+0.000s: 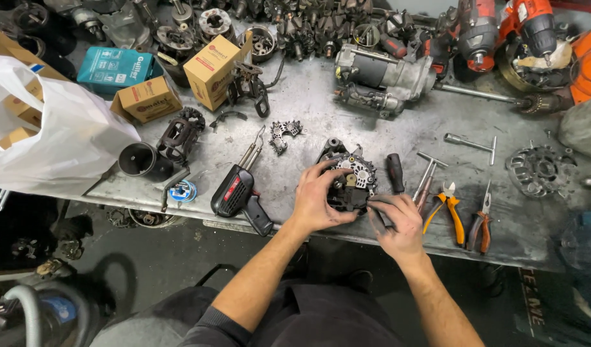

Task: The person uses a hammer to tap a mechanical component on a cluttered workbench, then moves to a lathe machine to mount and adjust the same part. They manipulate the component with their hands and use the lathe's controls to secure it.

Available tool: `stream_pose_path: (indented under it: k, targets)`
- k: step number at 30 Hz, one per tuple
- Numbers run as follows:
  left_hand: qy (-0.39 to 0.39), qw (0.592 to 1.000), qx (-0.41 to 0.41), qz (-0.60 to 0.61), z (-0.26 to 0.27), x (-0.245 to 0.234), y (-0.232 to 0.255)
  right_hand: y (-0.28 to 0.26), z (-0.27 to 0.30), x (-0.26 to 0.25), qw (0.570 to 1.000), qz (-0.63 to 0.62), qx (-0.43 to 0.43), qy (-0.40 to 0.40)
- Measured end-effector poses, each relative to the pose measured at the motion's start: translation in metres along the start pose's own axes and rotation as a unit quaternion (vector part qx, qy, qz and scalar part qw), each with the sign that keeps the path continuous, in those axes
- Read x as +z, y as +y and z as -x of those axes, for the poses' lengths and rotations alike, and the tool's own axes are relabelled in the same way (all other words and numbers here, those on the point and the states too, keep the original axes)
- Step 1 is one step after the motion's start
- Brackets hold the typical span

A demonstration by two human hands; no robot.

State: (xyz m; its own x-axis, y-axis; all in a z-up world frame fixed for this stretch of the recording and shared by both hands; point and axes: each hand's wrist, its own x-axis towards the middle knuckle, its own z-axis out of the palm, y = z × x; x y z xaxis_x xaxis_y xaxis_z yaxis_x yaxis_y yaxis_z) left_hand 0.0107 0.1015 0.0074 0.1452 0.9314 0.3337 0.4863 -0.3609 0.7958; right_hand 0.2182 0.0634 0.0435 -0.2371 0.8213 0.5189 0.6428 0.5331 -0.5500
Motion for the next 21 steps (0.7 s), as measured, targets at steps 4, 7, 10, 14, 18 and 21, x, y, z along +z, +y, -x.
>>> stream_pose_path:
  k: [4, 7, 10, 14, 18, 21]
  targets:
    - [0.01, 1.0, 0.0, -0.004, 0.0, 0.002, -0.001, -0.008, -0.006, -0.002, 0.996, 0.088, 0.003, 0.012]
    - [0.012, 1.0, 0.01, -0.007, 0.0, 0.001, -0.002, -0.006, -0.005, -0.004, 0.996, 0.084, 0.012, -0.006]
    - [0.012, 1.0, 0.019, -0.007, -0.001, 0.0, -0.003, -0.01, -0.01, -0.008, 0.997, 0.06, 0.043, -0.033]
    - [0.011, 1.0, 0.026, -0.004, -0.002, -0.002, -0.002, -0.02, -0.021, -0.012, 0.991, 0.083, 0.073, -0.078]
    - [0.005, 0.999, 0.034, 0.002, -0.003, -0.003, -0.003, 0.008, -0.006, -0.026, 0.989, 0.045, 0.111, -0.082]
    - [-0.003, 1.0, 0.023, -0.004, 0.0, -0.003, -0.008, 0.062, 0.022, -0.037, 0.977, -0.012, 0.209, -0.041]
